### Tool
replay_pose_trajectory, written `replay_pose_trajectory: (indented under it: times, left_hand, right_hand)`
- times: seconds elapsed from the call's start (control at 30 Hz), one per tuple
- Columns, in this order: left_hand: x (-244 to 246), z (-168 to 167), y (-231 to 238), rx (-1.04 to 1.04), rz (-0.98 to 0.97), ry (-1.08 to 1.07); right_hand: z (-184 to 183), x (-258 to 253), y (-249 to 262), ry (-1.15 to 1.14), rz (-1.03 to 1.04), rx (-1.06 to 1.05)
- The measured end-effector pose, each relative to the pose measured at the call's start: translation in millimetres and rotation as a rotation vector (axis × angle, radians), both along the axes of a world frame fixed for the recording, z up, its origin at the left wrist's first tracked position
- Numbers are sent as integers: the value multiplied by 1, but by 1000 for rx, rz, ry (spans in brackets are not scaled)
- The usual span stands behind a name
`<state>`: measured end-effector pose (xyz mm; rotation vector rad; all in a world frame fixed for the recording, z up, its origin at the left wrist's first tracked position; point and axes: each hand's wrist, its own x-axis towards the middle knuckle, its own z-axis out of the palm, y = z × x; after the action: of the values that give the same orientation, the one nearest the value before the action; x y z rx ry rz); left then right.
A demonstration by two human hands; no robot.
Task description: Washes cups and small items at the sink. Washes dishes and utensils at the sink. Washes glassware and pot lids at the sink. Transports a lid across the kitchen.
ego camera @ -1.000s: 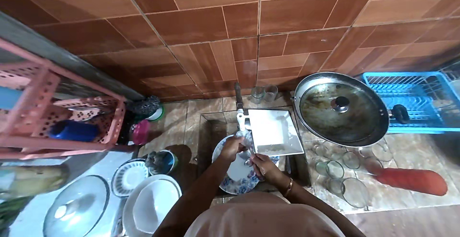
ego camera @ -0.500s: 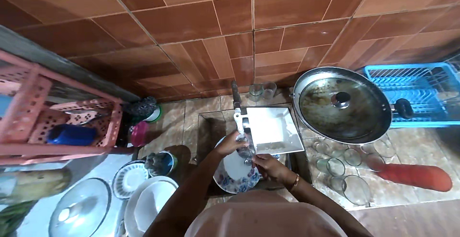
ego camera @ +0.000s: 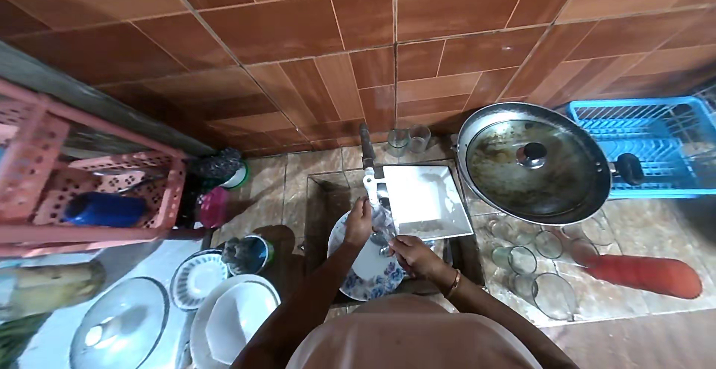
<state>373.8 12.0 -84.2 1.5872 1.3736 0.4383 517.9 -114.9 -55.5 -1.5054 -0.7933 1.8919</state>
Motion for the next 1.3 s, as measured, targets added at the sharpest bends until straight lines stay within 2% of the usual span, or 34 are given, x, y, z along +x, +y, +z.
replay_pose_trajectory:
  times: [0.07,0.13,0.23,0.33,0.47,0.6,0.73,0.83,0.9,0.97,1.2,1.3]
  left_hand:
    - [3,-7,-12,-212,182,-280]
    - [4,-6,-20,-390,298,-467]
    - [-7,0,-17,-485,289,-528]
    - [-30,-5,-12,-483,261,-372]
    - [-59,-31,-16,-512,181,-138]
    - [-69,-45,-24,-452,20,119]
    - [-70,-23,-21,-217,-221,432]
    - [-64,-2,-19,-9,-256,496]
    - [-58,2,-15,47,-245,431]
    - [-52,1,-10,17,-233,306]
    - [-26,-15,13,-491,178,-385]
    - [-39,-17,26,-710,113,-572]
  right_hand:
    - [-1,-3,6,-34,4,8]
    - [-6,-2,11,-111,63,57]
    - [-11,11,11,-263,191,119]
    - [-17,30,-9,-206,95,57]
    - [-51,48,-38,-59,-129,-237]
    - [-71,48,-46,119,-503,-360]
    - [-83,44,-22,284,-943,-425]
    - [-75,38,-9,341,-1145,-426]
    - [-66,37,-8,338,-1186,-409]
    - [-59,36,-12,299,-1170,-394]
    - [-36,45,-42,139,-939,-361]
    - [-20,60,-47,105,-795,-369]
